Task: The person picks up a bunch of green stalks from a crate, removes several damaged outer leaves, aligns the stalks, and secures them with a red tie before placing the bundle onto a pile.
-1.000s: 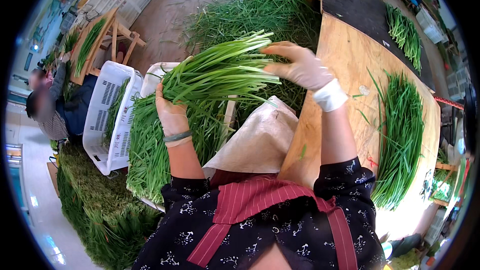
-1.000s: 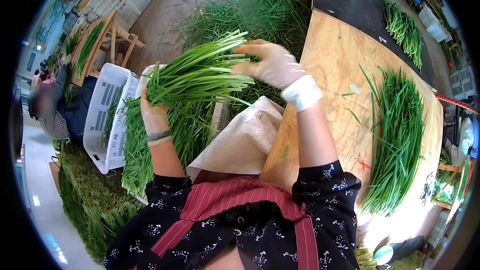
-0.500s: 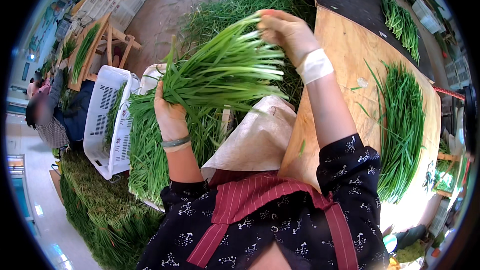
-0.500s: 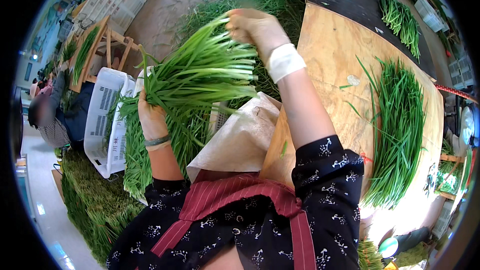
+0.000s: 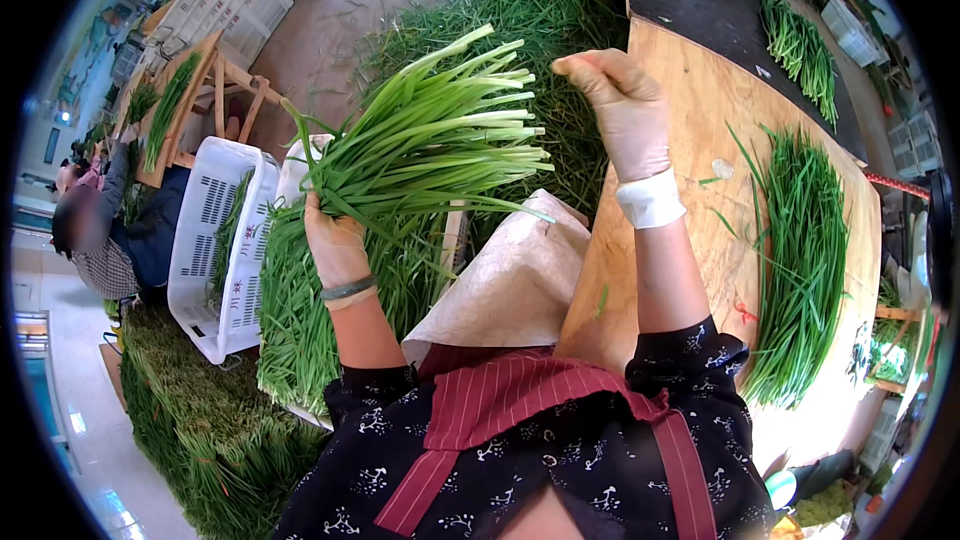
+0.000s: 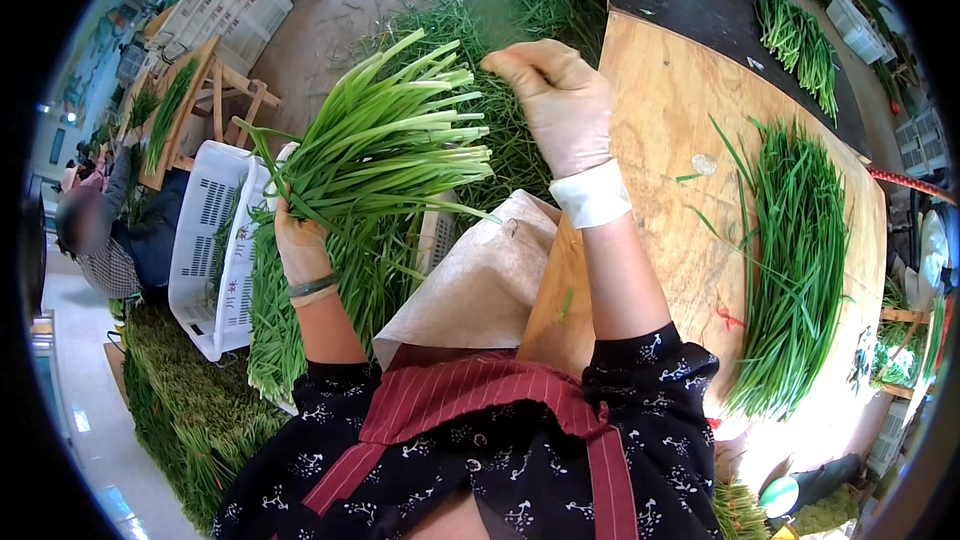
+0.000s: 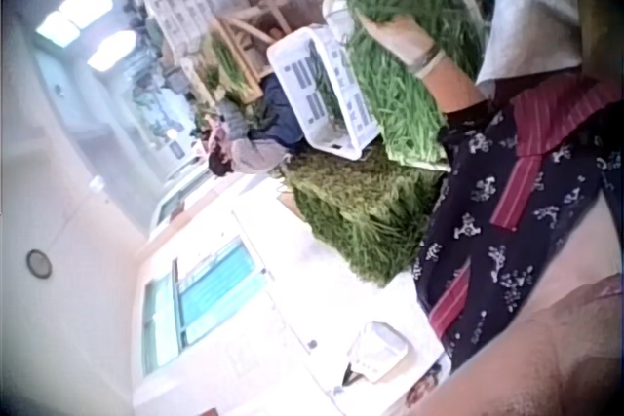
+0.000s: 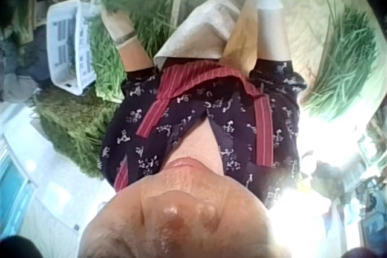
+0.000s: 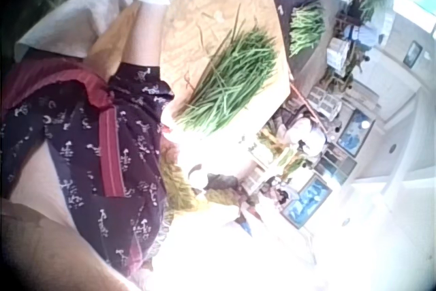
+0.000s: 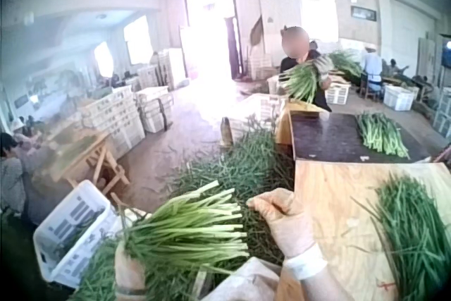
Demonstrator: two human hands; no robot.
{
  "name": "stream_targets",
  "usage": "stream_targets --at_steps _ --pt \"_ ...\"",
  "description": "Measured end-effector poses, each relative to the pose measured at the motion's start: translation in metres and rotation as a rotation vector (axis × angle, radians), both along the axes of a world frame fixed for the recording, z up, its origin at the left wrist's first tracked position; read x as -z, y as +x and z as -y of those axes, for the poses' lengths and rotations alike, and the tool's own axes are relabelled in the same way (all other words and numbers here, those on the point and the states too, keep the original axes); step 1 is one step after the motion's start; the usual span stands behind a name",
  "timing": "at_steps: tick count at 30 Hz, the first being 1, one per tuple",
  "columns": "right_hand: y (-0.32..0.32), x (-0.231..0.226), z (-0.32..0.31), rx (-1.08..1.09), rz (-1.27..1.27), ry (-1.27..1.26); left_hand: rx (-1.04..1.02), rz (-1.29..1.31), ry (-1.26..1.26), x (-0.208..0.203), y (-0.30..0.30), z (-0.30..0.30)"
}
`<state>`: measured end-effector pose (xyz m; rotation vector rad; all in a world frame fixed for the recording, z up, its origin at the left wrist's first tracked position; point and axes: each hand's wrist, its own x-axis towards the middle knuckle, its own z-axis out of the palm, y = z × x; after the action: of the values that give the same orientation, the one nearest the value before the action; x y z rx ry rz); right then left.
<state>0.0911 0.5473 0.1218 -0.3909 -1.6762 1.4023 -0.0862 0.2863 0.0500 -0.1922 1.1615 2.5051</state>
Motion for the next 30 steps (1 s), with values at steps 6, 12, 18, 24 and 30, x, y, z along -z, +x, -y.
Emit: stream_targets --at_steps 6,12,18,24,30 --pt "-0.017 -0.007 0.008 0.094 0.238 0.818 -0.022 0.034 0.021 0.001 -0.004 0.003" --pt "-0.046 0.011 0.017 -0.241 0.067 0.297 0.009 0.032 -0.008 -0.005 -0.003 -0.001" --pt "-0.034 0.006 0.021 -0.133 0.143 0.368 0.023 0.047 0.047 0.008 -0.014 0.005" --pt "0.005 -0.008 -0.019 0.010 -0.201 -0.407 -0.022 -0.040 -0.008 0.008 -0.014 0.007" --pt "-0.007 -0.021 0.013 -0.464 0.221 -0.272 0.035 -0.007 0.021 0.008 -0.009 0.002"
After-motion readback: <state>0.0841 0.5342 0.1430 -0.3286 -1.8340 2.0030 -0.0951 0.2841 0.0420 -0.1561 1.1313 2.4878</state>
